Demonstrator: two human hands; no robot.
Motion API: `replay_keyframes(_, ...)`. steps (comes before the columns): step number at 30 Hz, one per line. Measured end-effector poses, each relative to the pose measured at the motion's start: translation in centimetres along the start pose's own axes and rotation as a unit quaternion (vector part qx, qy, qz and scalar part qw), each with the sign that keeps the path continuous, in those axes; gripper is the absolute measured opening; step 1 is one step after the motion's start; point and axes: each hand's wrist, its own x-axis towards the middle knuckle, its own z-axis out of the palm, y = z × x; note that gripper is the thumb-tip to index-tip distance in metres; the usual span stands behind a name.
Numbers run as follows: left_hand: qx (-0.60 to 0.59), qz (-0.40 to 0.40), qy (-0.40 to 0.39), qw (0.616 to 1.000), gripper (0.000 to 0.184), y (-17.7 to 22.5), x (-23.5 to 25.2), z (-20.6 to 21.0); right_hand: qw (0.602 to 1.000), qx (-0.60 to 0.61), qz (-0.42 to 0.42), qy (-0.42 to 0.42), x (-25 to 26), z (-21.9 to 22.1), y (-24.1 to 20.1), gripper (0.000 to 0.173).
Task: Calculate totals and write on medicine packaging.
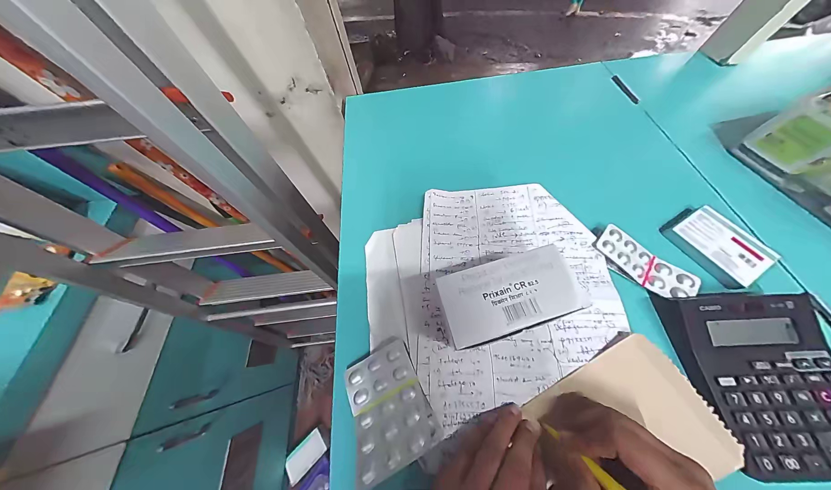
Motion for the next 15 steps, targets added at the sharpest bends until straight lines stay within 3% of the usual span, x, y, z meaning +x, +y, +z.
replay_keyframes(15,0.014,0.014,-0.002,1.0,0.026,-0.15,0.19,-0.2,1.0,-0.022,-0.006,0.009,-0.08,-0.04,0.24,0.015)
